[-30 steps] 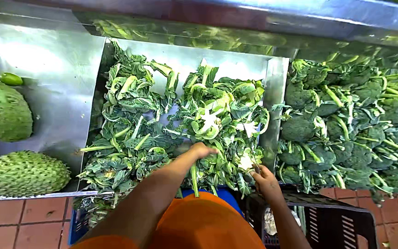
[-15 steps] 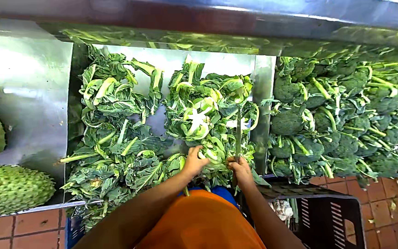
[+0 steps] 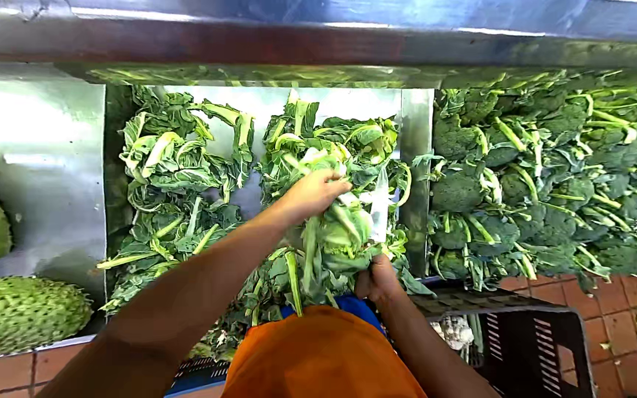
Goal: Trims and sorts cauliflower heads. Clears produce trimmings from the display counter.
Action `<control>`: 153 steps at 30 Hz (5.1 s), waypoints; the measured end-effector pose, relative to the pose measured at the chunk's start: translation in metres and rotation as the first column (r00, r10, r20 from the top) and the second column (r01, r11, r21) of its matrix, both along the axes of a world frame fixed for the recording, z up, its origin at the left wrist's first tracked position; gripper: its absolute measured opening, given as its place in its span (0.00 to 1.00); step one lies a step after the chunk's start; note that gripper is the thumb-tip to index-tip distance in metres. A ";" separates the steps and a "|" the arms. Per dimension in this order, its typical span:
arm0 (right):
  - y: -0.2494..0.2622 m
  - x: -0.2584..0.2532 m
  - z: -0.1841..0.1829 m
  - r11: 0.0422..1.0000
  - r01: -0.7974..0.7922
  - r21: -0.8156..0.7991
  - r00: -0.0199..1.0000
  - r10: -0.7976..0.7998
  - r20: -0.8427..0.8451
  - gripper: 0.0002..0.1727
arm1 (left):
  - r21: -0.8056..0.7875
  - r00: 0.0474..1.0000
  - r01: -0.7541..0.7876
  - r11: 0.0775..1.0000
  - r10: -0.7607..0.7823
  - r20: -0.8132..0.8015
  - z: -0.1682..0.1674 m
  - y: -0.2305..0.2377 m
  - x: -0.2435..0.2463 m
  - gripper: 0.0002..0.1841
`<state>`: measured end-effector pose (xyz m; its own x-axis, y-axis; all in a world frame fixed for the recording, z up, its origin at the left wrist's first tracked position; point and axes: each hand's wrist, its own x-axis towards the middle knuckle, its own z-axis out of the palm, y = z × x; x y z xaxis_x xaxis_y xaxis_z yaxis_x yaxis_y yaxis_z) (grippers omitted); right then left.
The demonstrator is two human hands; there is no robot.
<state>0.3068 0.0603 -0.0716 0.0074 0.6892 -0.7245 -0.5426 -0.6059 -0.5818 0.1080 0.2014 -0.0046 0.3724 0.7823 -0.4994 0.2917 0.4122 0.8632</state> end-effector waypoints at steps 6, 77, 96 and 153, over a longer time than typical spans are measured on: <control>0.036 -0.044 -0.001 0.997 0.065 0.039 0.993 -0.061 -0.101 0.11 | 0.360 0.971 -0.201 0.911 0.235 -0.053 0.024 0.027 -0.039 0.32; -0.012 -0.035 0.040 0.309 -0.757 -0.576 -0.265 0.660 0.703 0.18 | 0.415 0.804 0.115 0.902 0.161 -0.572 -0.109 0.022 -0.101 0.28; 0.008 -0.049 0.059 0.305 -0.765 -0.567 -0.213 0.712 0.669 0.17 | 0.378 0.728 0.101 0.920 0.191 -0.659 -0.100 0.027 -0.085 0.30; 0.132 0.044 0.090 0.054 -0.796 -0.603 -0.447 0.620 0.645 0.14 | -0.222 0.995 0.004 0.975 0.018 0.098 -0.101 -0.044 -0.196 0.67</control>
<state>0.3511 0.1922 0.0184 -0.2552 0.6089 -0.7511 0.9625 0.0858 -0.2575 -0.0878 0.1578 -0.1058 0.4235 0.6590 -0.6216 0.2063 0.5980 0.7745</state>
